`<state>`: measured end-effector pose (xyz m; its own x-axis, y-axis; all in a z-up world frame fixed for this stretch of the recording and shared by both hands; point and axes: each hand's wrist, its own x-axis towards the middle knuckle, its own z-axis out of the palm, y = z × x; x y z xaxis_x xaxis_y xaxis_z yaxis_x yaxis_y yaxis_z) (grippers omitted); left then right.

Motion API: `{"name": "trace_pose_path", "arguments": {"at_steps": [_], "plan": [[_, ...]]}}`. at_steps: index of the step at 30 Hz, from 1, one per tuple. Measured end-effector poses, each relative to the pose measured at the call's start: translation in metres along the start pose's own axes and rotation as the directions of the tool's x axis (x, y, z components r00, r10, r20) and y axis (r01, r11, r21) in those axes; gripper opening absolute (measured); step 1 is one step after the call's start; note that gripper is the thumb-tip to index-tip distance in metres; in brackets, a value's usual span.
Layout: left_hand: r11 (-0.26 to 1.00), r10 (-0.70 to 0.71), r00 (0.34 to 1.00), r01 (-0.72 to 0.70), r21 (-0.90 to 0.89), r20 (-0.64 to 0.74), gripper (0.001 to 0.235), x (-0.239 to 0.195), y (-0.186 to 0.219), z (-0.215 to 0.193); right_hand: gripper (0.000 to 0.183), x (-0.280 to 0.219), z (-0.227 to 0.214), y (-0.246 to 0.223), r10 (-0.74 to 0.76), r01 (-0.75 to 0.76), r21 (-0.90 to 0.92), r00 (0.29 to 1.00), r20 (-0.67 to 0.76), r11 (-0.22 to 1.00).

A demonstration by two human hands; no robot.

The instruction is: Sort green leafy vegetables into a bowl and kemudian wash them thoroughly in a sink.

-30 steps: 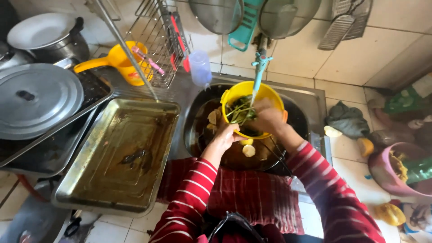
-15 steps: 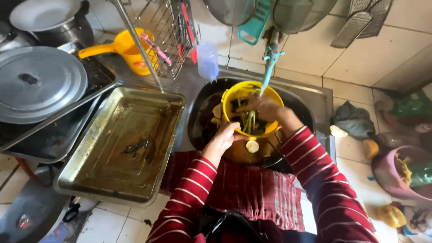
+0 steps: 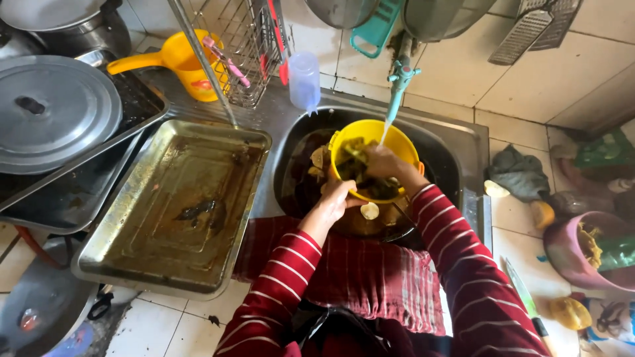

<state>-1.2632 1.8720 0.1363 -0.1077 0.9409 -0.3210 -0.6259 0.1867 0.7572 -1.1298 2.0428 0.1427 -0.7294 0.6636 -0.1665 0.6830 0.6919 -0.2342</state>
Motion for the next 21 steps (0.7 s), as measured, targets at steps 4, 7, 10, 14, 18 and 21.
{"name": "trace_pose_path", "arguments": {"at_steps": [4,7,10,14,18,21], "plan": [[1.0,-0.004,1.0,0.004,-0.017,0.005,0.084,-0.01,0.016,0.004,0.072,-0.009,-0.04,-0.005,-0.129,0.142,0.072,0.978,-0.163,0.987],[0.999,-0.001,0.999,0.003,-0.049,0.033,0.085,-0.007,0.013,-0.001,0.077,-0.027,-0.076,-0.023,-0.241,0.271,0.115,0.945,-0.223,0.956],[0.997,-0.001,1.0,0.002,-0.075,0.022,0.091,-0.012,0.016,0.004,0.085,-0.03,-0.072,-0.034,-0.24,0.275,0.232,0.956,-0.17,0.933],[0.998,0.025,0.999,-0.027,-0.056,-0.04,0.096,-0.006,0.013,0.017,0.097,-0.031,-0.041,-0.081,0.158,-0.158,0.018,0.987,-0.015,0.987],[0.996,0.091,0.994,-0.092,-0.002,-0.056,0.094,-0.006,-0.002,0.02,0.1,-0.034,-0.016,-0.09,0.258,-0.269,-0.061,0.956,-0.141,0.961],[0.994,0.109,0.994,-0.108,0.035,-0.008,0.093,0.002,-0.002,0.015,0.086,0.012,0.029,-0.005,0.102,-0.036,0.247,0.96,-0.261,0.968]]}}
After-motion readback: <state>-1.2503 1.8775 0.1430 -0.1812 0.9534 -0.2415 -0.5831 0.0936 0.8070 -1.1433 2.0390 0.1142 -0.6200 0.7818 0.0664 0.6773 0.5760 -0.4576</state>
